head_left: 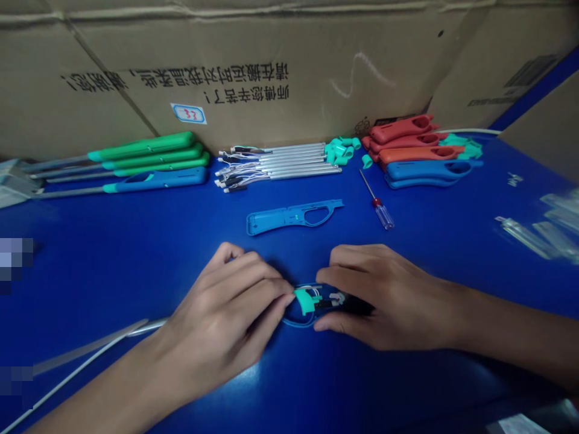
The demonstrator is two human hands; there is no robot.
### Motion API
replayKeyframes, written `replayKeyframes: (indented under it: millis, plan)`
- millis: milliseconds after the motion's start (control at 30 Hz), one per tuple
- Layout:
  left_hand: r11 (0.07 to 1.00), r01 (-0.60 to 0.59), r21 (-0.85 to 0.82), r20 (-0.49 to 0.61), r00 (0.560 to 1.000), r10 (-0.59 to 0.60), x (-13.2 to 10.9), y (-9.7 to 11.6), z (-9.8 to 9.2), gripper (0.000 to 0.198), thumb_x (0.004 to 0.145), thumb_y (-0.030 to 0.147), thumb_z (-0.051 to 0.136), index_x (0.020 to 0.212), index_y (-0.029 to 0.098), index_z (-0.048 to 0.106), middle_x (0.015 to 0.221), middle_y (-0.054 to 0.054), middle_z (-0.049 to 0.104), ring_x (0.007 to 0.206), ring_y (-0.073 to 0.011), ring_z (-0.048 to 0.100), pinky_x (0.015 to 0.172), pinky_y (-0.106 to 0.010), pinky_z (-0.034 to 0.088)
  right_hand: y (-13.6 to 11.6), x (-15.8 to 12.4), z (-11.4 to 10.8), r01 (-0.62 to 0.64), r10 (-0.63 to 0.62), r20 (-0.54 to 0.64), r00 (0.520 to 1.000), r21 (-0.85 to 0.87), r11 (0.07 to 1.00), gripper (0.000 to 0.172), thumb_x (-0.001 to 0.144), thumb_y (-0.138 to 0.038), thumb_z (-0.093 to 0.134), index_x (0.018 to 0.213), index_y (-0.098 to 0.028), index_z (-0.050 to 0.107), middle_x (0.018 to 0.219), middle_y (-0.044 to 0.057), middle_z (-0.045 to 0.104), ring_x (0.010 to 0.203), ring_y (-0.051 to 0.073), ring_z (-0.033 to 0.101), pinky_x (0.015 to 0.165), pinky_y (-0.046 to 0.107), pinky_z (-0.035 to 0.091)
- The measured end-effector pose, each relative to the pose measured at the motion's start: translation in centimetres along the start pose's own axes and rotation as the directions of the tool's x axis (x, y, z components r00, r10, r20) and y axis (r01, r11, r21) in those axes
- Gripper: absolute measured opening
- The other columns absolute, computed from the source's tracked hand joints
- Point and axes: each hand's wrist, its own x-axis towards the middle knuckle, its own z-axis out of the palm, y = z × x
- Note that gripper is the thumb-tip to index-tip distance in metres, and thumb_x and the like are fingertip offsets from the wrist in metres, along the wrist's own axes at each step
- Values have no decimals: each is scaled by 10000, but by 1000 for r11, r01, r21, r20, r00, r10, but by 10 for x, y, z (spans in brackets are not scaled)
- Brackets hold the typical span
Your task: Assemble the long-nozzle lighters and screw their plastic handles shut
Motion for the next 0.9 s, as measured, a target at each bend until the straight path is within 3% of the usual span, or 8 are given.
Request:
replayKeyframes:
  millis: [167, 300, 533, 767, 900]
  plan:
    - [998, 64, -9, 17, 998, -64, 0, 0, -3, 98, 896, 89, 637, 948, 171, 635, 936, -17, 700, 907, -165, 627, 819, -368, 419, 2, 1, 4, 88, -96, -94, 991, -86, 992, 348, 948, -409, 625, 943, -68, 693, 779, 50, 565, 704, 184, 478, 651, 315, 402]
    - [997, 83, 0, 61, 995, -82, 1, 1, -7, 94, 911, 127, 614, 970, 193, 645, 1076, -32, 700, 1017, -181, 633, 880, -386, 428, 0, 1, 4, 85, -107, -115, 988, -181, 980, 371, 956, -424, 598, 951, -63, 685, 831, 91, 589, 764, 221, 500, 701, 355, 459]
    - [993, 2, 117, 63, 998, -9, 1, 7, -11, 193, 878, 309, 706, 1010, 188, 635, 1020, -60, 681, 918, -229, 614, 846, -425, 434, -6, 1, 2, 68, -88, -104, 991, -184, 981, 330, 958, -365, 582, 978, -50, 677, 902, 139, 599, 818, 248, 523, 728, 394, 502]
    - [949, -105, 298, 143, 988, 65, -1, 11, -7, 148, 1004, 272, 513, 1063, 171, 604, 954, -65, 648, 806, -217, 582, 759, -396, 423, -8, 2, 1, 59, -75, -92, 993, -171, 983, 314, 933, -356, 626, 966, -49, 683, 897, 138, 592, 795, 241, 521, 690, 382, 502]
    - [942, -127, 310, 133, 987, 89, -3, 11, -3, 168, 1011, 240, 493, 1126, 158, 583, 1023, -82, 652, 896, -227, 625, 834, -406, 467, -9, 3, -1, 44, -61, -91, 994, -173, 984, 305, 903, -344, 672, 965, -46, 690, 890, 136, 594, 790, 240, 528, 670, 371, 497]
